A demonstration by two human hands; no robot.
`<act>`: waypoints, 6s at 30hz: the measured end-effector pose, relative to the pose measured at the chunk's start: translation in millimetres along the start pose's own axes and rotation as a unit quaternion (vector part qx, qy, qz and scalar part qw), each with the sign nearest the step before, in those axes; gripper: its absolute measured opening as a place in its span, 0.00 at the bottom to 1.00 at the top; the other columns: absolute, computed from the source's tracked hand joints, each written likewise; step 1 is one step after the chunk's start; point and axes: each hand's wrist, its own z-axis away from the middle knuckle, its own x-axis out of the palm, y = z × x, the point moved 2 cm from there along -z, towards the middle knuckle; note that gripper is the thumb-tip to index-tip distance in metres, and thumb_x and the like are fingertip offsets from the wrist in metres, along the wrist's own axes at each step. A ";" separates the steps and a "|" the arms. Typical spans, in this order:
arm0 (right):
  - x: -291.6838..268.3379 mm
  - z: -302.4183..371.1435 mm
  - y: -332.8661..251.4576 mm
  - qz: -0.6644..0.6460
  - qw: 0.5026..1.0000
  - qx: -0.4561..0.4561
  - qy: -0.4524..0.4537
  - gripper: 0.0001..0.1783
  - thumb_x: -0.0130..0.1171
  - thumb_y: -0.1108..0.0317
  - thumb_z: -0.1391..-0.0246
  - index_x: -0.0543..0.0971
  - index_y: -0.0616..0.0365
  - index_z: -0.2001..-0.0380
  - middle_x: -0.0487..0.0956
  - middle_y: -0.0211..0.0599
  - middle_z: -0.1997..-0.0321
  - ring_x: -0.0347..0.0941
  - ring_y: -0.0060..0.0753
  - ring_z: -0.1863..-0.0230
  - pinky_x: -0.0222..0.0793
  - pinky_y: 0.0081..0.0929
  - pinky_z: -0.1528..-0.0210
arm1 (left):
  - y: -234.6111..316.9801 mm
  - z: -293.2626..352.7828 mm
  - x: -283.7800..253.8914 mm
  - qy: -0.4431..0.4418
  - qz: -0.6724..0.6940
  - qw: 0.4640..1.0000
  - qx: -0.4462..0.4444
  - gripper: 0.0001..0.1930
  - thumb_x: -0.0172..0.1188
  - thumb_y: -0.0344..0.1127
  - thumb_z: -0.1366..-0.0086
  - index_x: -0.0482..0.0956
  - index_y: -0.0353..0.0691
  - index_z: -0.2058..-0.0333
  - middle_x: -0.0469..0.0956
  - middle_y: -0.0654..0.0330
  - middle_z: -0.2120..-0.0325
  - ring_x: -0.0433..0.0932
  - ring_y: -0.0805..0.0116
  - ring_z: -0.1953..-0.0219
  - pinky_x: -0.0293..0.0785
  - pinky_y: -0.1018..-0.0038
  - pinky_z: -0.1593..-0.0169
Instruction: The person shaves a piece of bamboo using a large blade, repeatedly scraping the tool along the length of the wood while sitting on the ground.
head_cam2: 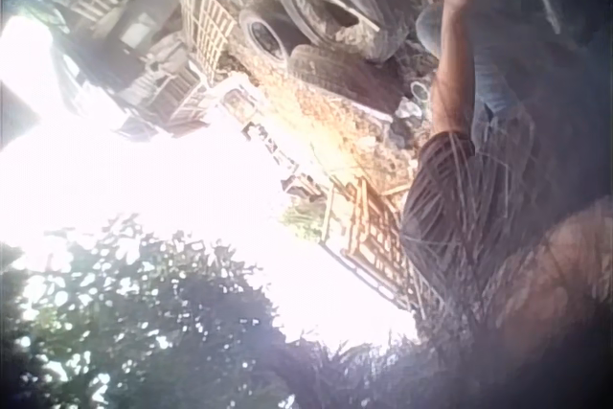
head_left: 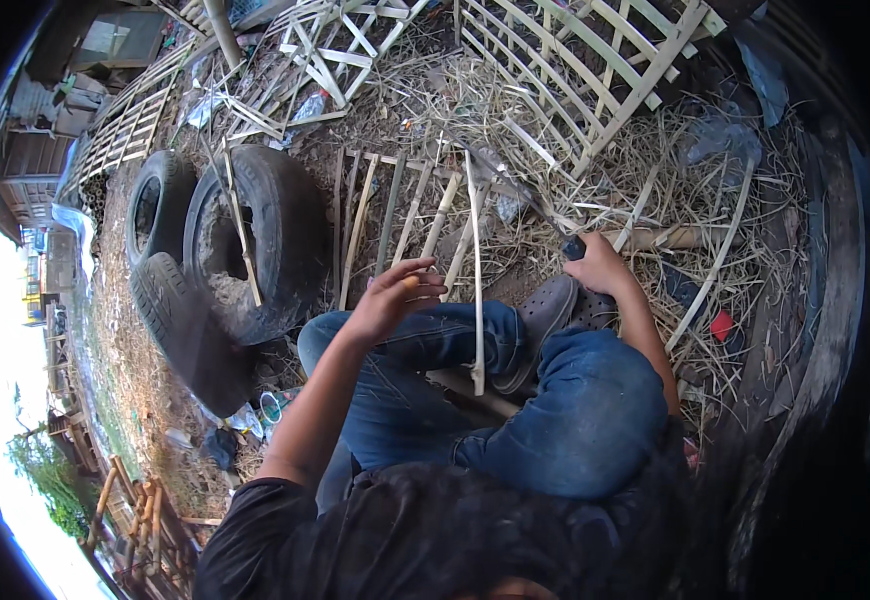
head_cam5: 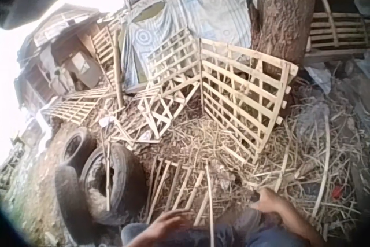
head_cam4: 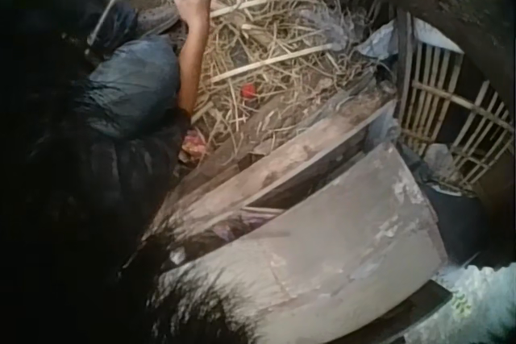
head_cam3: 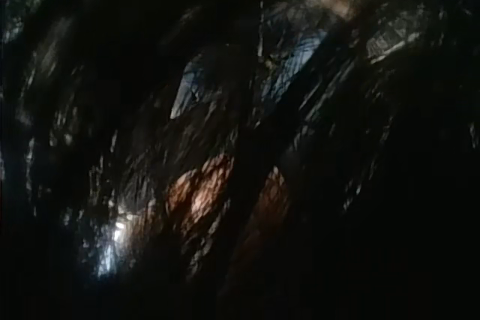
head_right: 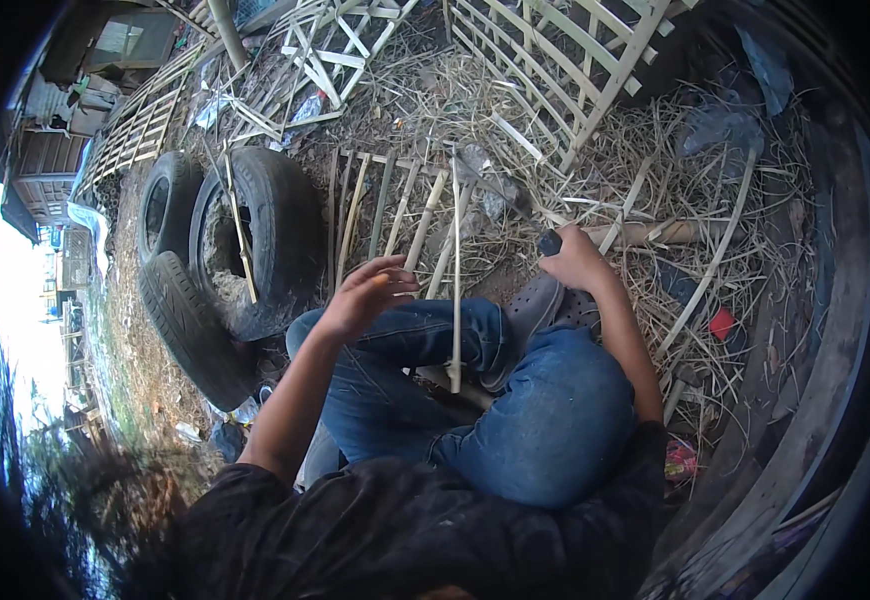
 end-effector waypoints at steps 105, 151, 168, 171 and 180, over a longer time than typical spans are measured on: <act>55.5 -118.4 -41.7 0.038 0.998 0.024 -0.048 0.11 0.57 0.68 0.62 0.79 0.66 0.78 0.78 0.59 0.74 0.78 0.55 0.66 0.73 0.41 0.61 | 125.7 -130.9 40.7 0.168 0.014 0.840 0.515 0.29 0.51 0.55 0.34 0.51 0.49 0.87 0.48 0.71 0.92 0.44 0.80 0.90 0.39 0.79 0.86; 54.9 -121.4 27.6 0.093 0.993 0.072 0.014 0.13 0.59 0.66 0.63 0.78 0.67 0.76 0.78 0.59 0.72 0.77 0.57 0.66 0.73 0.42 0.61 | 113.5 -122.0 57.2 0.157 -0.004 0.845 0.511 0.33 0.47 0.67 0.37 0.50 0.50 0.89 0.49 0.70 0.95 0.44 0.79 0.92 0.38 0.79 0.87; 47.8 -83.9 -62.7 -0.034 0.992 -0.118 0.003 0.07 0.57 0.71 0.64 0.74 0.65 0.83 0.75 0.53 0.81 0.74 0.55 0.75 0.68 0.41 0.70 | 122.9 -117.0 27.9 0.205 0.025 0.836 0.508 0.33 0.42 0.67 0.35 0.48 0.50 0.87 0.46 0.70 0.94 0.41 0.78 0.90 0.37 0.78 0.85; 54.7 -106.6 -29.2 0.010 0.998 -0.051 -0.034 0.08 0.57 0.70 0.64 0.77 0.65 0.80 0.77 0.55 0.77 0.76 0.55 0.71 0.70 0.41 0.66 | 112.5 -119.0 37.4 0.206 0.013 0.836 0.509 0.33 0.41 0.67 0.34 0.48 0.50 0.87 0.46 0.70 0.94 0.40 0.79 0.91 0.37 0.78 0.86; 43.3 -88.8 -74.2 0.000 0.996 -0.074 -0.059 0.10 0.57 0.68 0.63 0.79 0.65 0.77 0.78 0.57 0.75 0.77 0.56 0.66 0.73 0.42 0.62 | 116.4 -112.8 31.7 0.195 -0.003 0.833 0.517 0.33 0.40 0.68 0.35 0.47 0.51 0.88 0.45 0.70 0.94 0.39 0.79 0.90 0.36 0.77 0.86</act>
